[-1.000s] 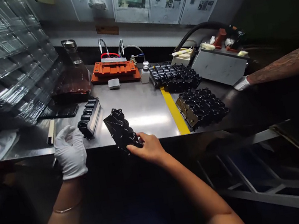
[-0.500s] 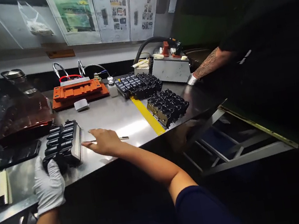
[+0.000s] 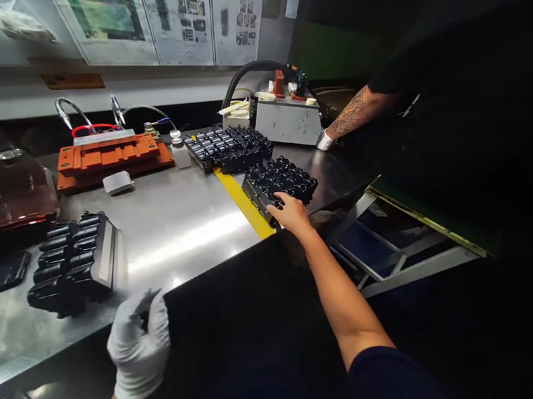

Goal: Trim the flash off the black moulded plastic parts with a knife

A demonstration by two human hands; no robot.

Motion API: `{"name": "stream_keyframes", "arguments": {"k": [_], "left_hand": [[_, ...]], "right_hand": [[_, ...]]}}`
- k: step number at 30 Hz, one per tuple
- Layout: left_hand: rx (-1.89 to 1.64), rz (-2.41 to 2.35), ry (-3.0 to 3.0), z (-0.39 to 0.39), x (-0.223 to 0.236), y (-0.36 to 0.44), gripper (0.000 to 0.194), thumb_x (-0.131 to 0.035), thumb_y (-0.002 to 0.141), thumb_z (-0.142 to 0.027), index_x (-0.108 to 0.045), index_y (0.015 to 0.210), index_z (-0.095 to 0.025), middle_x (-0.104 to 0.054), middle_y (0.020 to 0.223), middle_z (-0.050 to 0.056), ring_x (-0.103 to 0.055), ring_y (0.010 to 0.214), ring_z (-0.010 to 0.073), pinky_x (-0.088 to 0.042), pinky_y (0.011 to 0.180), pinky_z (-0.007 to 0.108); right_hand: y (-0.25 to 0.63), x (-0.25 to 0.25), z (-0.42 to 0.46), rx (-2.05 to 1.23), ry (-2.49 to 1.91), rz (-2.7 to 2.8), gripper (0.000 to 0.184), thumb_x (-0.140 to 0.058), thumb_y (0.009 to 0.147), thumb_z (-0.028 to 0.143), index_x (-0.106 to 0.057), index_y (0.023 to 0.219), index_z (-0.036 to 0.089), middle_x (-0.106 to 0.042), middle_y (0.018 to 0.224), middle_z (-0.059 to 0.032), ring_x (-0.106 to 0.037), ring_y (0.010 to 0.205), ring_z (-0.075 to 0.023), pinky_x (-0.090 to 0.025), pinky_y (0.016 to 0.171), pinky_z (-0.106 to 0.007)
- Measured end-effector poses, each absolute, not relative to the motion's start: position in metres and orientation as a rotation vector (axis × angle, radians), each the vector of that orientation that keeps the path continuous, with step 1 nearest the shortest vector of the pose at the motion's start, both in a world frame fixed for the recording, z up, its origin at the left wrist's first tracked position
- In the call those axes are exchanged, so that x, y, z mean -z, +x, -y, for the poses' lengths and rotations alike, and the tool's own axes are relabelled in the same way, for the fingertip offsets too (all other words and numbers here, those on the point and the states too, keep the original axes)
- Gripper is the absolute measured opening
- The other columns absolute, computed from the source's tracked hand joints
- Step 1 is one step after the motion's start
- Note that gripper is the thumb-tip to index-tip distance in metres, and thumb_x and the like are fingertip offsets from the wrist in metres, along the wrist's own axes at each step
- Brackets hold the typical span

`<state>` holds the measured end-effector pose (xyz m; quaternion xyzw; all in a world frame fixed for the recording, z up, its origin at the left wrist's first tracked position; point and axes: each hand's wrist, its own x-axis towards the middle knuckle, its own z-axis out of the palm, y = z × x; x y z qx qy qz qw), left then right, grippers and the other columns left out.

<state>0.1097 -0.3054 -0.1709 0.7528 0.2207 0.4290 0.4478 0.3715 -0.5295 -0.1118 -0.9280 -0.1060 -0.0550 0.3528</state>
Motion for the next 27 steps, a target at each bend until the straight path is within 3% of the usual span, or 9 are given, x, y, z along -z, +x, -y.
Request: {"name": "stream_keyframes", "arguments": {"k": [2,5,10,14,19,22,27], "left_hand": [[-0.658,-0.551,1.741,0.326,0.16,0.121,0.036,-0.064,0.081,-0.042,-0.062,0.107,-0.017,-0.071,0.094,0.008,-0.07,0.081,0.0218,-0.057,0.078,0.04],[-0.212,-0.641,1.424,0.337,0.143,0.137,0.055,-0.055,0.085,-0.05,-0.054,0.125,-0.013,-0.071,0.1,0.012,-0.07,0.077,0.0202,-0.058,0.071,0.038],[-0.293,-0.851,1.561,0.325,0.135,0.131,0.047,-0.059,0.081,-0.05,-0.063,0.113,-0.015,-0.071,0.104,0.01,-0.067,0.096,0.0263,-0.053,0.085,0.04],[-0.203,-0.787,1.419,0.319,0.136,0.105,0.048,-0.064,0.078,-0.05,-0.063,0.116,-0.02,-0.073,0.104,0.006,-0.066,0.102,0.0276,-0.051,0.091,0.04],[-0.147,-0.798,1.335,0.321,0.13,0.082,0.054,-0.065,0.077,-0.051,-0.061,0.122,-0.02,-0.071,0.114,0.005,-0.065,0.106,0.0278,-0.052,0.091,0.04],[-0.175,-0.796,1.378,0.319,0.13,0.073,0.055,-0.064,0.077,-0.049,-0.061,0.123,-0.018,-0.069,0.121,0.006,-0.061,0.115,0.027,-0.046,0.101,0.038],[-0.21,-0.77,1.375,0.316,0.138,0.068,0.055,-0.063,0.078,-0.047,-0.061,0.125,-0.018,-0.067,0.126,0.006,-0.059,0.118,0.0272,-0.042,0.105,0.038]], "right_hand": [[0.356,0.114,0.519,0.076,-2.353,0.339,0.038,-0.066,0.078,0.036,-0.067,0.11,0.016,-0.069,0.089,-0.0085,-0.062,0.084,-0.0235,-0.047,0.076,-0.037],[0.307,0.122,0.498,-0.086,-2.277,0.467,0.042,-0.07,0.075,0.042,-0.069,0.108,0.016,-0.07,0.083,-0.0054,-0.062,0.072,-0.0181,-0.048,0.065,-0.03],[0.238,0.119,0.471,-0.552,-2.12,1.013,0.04,-0.063,0.082,0.047,-0.066,0.114,0.023,-0.071,0.089,-0.0031,-0.066,0.08,-0.0187,-0.049,0.07,-0.029],[0.271,0.111,0.439,-0.259,-2.371,0.973,0.038,-0.049,0.092,0.039,-0.055,0.123,0.018,-0.065,0.109,-0.0098,-0.064,0.095,-0.023,-0.047,0.081,-0.037],[0.313,0.125,0.402,-0.289,-2.355,1.136,0.018,-0.05,0.089,0.015,-0.063,0.103,0.014,-0.068,0.1,-0.0082,-0.063,0.09,-0.0182,-0.045,0.078,-0.029],[0.298,0.128,0.398,-0.364,-2.28,1.369,0.015,-0.053,0.092,0.021,-0.067,0.098,0.019,-0.07,0.094,-0.0032,-0.063,0.086,-0.0145,-0.042,0.074,-0.023],[0.267,0.12,0.401,-0.191,-2.538,1.531,0.032,-0.038,0.1,0.036,-0.065,0.101,0.019,-0.071,0.094,-0.0058,-0.063,0.08,-0.0176,-0.034,0.063,-0.026]]}}
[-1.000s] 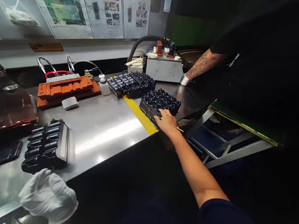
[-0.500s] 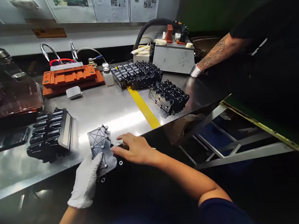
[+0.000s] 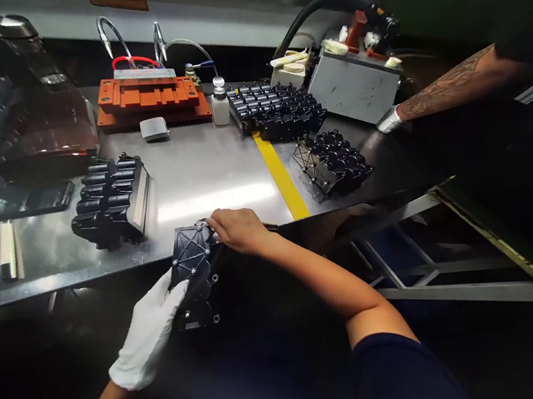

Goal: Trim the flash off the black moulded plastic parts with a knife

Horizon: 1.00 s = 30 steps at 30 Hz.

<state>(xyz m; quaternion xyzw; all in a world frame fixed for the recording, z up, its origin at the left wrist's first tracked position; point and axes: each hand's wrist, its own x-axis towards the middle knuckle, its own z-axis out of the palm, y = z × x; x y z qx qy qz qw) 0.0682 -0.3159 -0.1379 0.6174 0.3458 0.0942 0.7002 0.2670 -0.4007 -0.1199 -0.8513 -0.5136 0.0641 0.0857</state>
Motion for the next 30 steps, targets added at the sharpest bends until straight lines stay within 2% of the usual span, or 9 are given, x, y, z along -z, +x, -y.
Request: {"name": "stream_keyframes", "arguments": {"k": [10,14,19,23,30], "left_hand": [[-0.19,-0.707,1.374,0.312,0.136,0.069,0.049,-0.061,0.081,-0.044,-0.062,0.123,-0.019,-0.069,0.122,0.005,-0.06,0.116,0.0272,-0.044,0.101,0.037],[-0.187,-0.705,1.38,0.31,0.135,0.069,0.048,-0.061,0.082,-0.044,-0.063,0.122,-0.02,-0.069,0.121,0.004,-0.061,0.115,0.0262,-0.044,0.101,0.034],[-0.153,-0.72,1.326,0.311,0.134,0.069,0.053,-0.062,0.079,-0.046,-0.062,0.125,-0.018,-0.069,0.12,0.007,-0.06,0.116,0.0292,-0.048,0.096,0.037],[-0.18,-0.749,1.356,0.312,0.135,0.069,0.052,-0.062,0.079,-0.045,-0.062,0.124,-0.018,-0.069,0.121,0.005,-0.06,0.115,0.0279,-0.046,0.099,0.037],[-0.189,-0.718,1.393,0.31,0.14,0.068,0.048,-0.061,0.081,-0.044,-0.063,0.124,-0.021,-0.07,0.118,0.004,-0.061,0.113,0.0265,-0.043,0.102,0.037]], "right_hand": [[0.275,0.126,0.395,0.021,-2.497,1.664,0.035,-0.043,0.098,0.037,-0.068,0.083,0.017,-0.069,0.086,-0.0053,-0.06,0.072,-0.014,-0.028,0.058,-0.026],[0.278,0.125,0.395,0.035,-2.429,1.677,0.035,-0.046,0.096,0.038,-0.07,0.081,0.018,-0.068,0.082,-0.0042,-0.059,0.069,-0.0128,-0.028,0.057,-0.026],[0.279,0.123,0.393,0.008,-2.415,1.654,0.037,-0.045,0.096,0.04,-0.071,0.08,0.019,-0.068,0.081,-0.0037,-0.057,0.066,-0.0124,-0.029,0.057,-0.025],[0.278,0.124,0.398,0.053,-2.442,1.541,0.035,-0.047,0.095,0.039,-0.071,0.08,0.018,-0.069,0.081,-0.0048,-0.058,0.068,-0.0132,-0.03,0.058,-0.025],[0.262,0.127,0.427,-0.042,-2.259,1.614,0.035,-0.048,0.095,0.037,-0.07,0.075,0.018,-0.065,0.071,-0.0031,-0.055,0.062,-0.0111,-0.033,0.058,-0.023]]}}
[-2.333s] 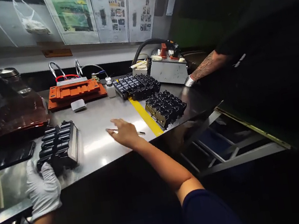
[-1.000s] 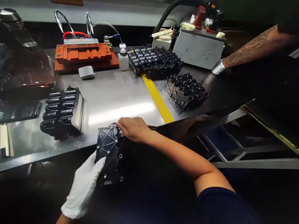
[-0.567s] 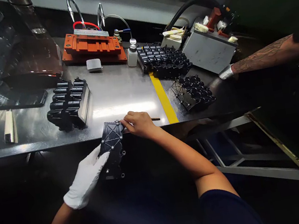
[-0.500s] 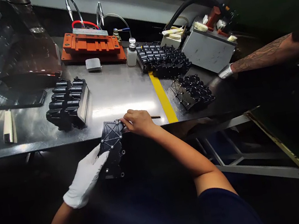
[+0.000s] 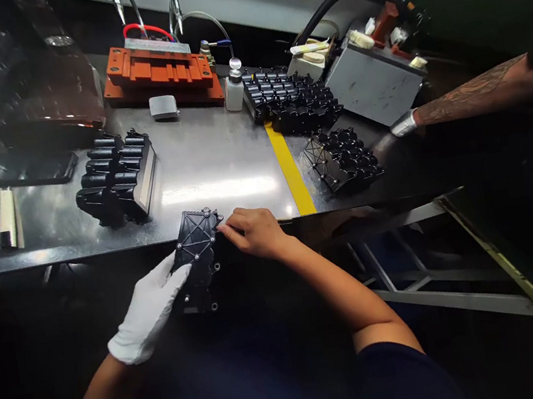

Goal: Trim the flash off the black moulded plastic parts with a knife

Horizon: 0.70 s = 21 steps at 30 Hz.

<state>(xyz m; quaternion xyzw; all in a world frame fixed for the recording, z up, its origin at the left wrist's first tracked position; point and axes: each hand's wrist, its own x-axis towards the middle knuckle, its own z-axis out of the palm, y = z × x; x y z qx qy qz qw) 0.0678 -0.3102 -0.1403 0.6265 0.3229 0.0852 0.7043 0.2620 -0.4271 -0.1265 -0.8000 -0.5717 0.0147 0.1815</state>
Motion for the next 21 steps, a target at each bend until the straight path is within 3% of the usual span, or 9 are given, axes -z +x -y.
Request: {"name": "stream_keyframes", "arguments": {"k": [4,8,21], "left_hand": [[-0.171,-0.731,1.373,0.31,0.138,0.068,0.052,-0.061,0.08,-0.044,-0.062,0.125,-0.018,-0.07,0.119,0.006,-0.061,0.113,0.0289,-0.044,0.101,0.041],[-0.195,-0.733,1.397,0.311,0.137,0.069,0.05,-0.062,0.08,-0.043,-0.062,0.124,-0.02,-0.069,0.12,0.005,-0.06,0.116,0.0271,-0.042,0.103,0.038],[-0.199,-0.743,1.376,0.311,0.141,0.068,0.049,-0.064,0.079,-0.046,-0.064,0.121,-0.021,-0.07,0.119,0.005,-0.061,0.113,0.0272,-0.045,0.099,0.037]], "right_hand": [[0.256,0.126,0.434,-0.074,-2.261,1.705,0.037,-0.046,0.096,0.039,-0.069,0.075,0.018,-0.064,0.071,-0.0033,-0.054,0.062,-0.0113,-0.029,0.056,-0.025],[0.256,0.125,0.431,-0.016,-2.289,1.735,0.04,-0.044,0.096,0.04,-0.069,0.074,0.018,-0.063,0.071,-0.0038,-0.054,0.061,-0.0116,-0.026,0.054,-0.027],[0.248,0.13,0.432,0.04,-2.373,1.634,0.043,-0.041,0.098,0.041,-0.07,0.076,0.017,-0.066,0.073,-0.0045,-0.056,0.062,-0.0113,-0.029,0.055,-0.025]]}}
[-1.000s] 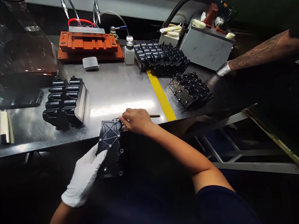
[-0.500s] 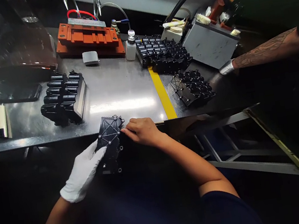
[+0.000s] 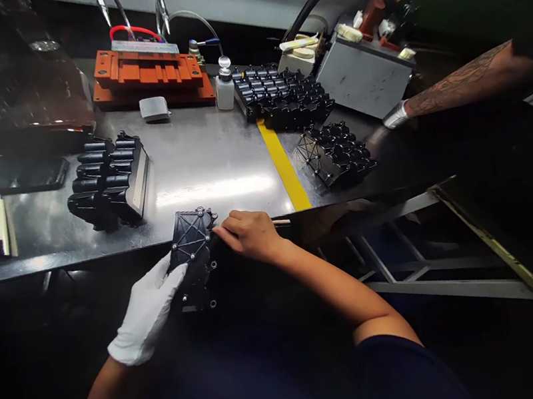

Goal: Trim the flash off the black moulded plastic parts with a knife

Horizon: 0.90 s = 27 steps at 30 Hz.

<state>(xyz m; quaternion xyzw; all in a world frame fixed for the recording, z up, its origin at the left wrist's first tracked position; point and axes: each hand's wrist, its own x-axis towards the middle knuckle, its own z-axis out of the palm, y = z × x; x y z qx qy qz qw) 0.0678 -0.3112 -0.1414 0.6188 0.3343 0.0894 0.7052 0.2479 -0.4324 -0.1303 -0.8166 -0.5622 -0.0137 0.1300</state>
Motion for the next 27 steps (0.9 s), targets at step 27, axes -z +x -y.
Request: {"name": "stream_keyframes", "arguments": {"k": [27], "left_hand": [[-0.224,-0.768,1.374,0.3141,0.1405,0.0685,0.051,-0.064,0.079,-0.044,-0.062,0.124,-0.02,-0.07,0.12,0.004,-0.062,0.113,0.0264,-0.048,0.097,0.033]], "right_hand": [[0.2374,0.1351,0.4425,-0.143,-2.278,1.364,0.032,-0.051,0.093,0.038,-0.073,0.079,0.018,-0.071,0.075,-0.0036,-0.061,0.065,-0.0118,-0.038,0.06,-0.022]]}}
